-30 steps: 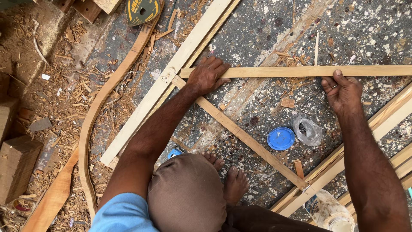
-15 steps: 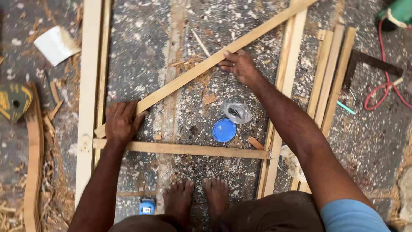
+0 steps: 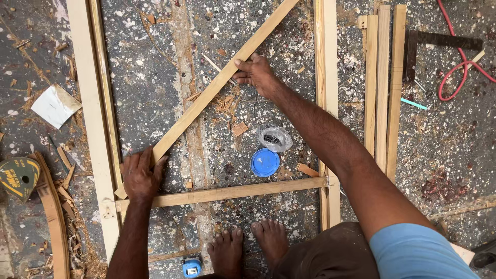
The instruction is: The person assembles a wooden frame by positioning thin wooden slats, applying glue from a bottle, and hammering nails to secure the joints.
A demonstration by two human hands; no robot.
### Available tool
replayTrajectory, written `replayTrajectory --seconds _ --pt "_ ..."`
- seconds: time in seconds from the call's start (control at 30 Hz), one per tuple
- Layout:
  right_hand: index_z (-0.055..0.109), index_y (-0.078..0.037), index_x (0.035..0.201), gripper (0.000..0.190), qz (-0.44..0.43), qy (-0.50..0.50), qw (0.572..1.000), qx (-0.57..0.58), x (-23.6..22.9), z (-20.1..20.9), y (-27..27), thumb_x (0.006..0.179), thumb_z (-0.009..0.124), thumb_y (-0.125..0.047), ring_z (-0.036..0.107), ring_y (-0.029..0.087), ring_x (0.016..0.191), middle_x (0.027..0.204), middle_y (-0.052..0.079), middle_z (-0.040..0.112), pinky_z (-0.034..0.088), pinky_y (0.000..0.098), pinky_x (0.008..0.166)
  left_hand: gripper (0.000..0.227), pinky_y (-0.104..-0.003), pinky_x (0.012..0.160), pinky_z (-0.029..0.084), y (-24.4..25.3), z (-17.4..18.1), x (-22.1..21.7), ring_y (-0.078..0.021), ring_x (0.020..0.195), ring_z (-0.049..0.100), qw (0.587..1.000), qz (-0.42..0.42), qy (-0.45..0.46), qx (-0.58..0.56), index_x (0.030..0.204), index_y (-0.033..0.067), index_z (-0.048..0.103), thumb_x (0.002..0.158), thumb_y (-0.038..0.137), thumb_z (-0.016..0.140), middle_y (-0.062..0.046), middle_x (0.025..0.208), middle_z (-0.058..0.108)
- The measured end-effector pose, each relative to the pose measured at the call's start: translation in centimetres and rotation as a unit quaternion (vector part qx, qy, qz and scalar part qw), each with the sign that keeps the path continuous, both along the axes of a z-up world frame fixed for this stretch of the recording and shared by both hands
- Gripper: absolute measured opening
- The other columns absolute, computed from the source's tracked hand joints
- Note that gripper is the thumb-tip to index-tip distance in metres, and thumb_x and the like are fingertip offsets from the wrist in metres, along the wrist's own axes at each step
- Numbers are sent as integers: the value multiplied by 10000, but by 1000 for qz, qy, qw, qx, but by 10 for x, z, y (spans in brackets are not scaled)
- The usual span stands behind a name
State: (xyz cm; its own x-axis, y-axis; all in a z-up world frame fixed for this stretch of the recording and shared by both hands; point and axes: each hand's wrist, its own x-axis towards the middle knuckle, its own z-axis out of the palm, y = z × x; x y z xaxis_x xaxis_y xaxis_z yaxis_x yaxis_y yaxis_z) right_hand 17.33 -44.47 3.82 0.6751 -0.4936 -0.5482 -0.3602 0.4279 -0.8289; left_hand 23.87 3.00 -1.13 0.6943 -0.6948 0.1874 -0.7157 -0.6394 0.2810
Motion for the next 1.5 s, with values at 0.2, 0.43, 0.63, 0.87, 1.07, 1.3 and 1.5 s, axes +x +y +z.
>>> replayTrajectory --seconds 0.2,0.43,0.63,0.87,1.07,1.3,1.5 --pt "595 32 1222 339 -2 -1 1000 13 2 1 -2 951 686 -150 733 157 687 920 156 742 644 237 584 569 -399 848 499 2 -4 2 -222 930 579 1000 -7 4 -9 1318 78 721 957 518 740 -94 1064 705" --pt "556 27 1256 353 3 1 1000 10 3 -2 1 974 673 -150 742 150 704 933 150 744 650 242 594 558 -427 885 492 0 10 -2 -234 964 585 1000 -2 -1 -7 1291 71 718 950 512 756 -101 1067 698" --pt "577 -24 1288 341 42 13 998 -53 -4 12 5 1004 631 -204 754 196 688 906 146 771 674 305 627 466 -493 902 476 -21 49 -1 -365 995 583 993 -21 24 -112 1218 27 695 886 317 843 -161 1043 639" --pt "594 -34 1208 215 104 -9 994 -8 -17 15 11 1104 593 -222 746 200 775 949 118 731 646 284 656 672 -606 1141 321 -5 50 -28 -334 1320 424 993 44 101 32 1421 123 541 890 494 720 -175 1438 480" --pt "607 -14 1182 167 90 27 995 -11 -12 33 48 1124 622 -170 744 181 770 970 124 742 666 293 687 578 -522 1226 291 16 58 -59 -292 1452 378 981 35 187 33 1481 131 498 1006 444 594 -125 1569 426" --pt "594 -29 1144 166 114 43 992 -13 -13 29 64 1109 609 -191 754 216 770 947 146 749 665 308 675 609 -567 1218 199 11 33 -46 -343 1482 293 984 72 163 25 1494 124 457 990 435 596 -167 1598 328" --pt "610 -21 1163 183 134 56 988 -49 -16 26 69 1119 610 -199 757 200 802 961 147 747 660 289 696 638 -524 1205 334 11 29 -32 -312 1354 472 977 135 166 -22 1541 67 424 1044 440 569 -159 1460 525"
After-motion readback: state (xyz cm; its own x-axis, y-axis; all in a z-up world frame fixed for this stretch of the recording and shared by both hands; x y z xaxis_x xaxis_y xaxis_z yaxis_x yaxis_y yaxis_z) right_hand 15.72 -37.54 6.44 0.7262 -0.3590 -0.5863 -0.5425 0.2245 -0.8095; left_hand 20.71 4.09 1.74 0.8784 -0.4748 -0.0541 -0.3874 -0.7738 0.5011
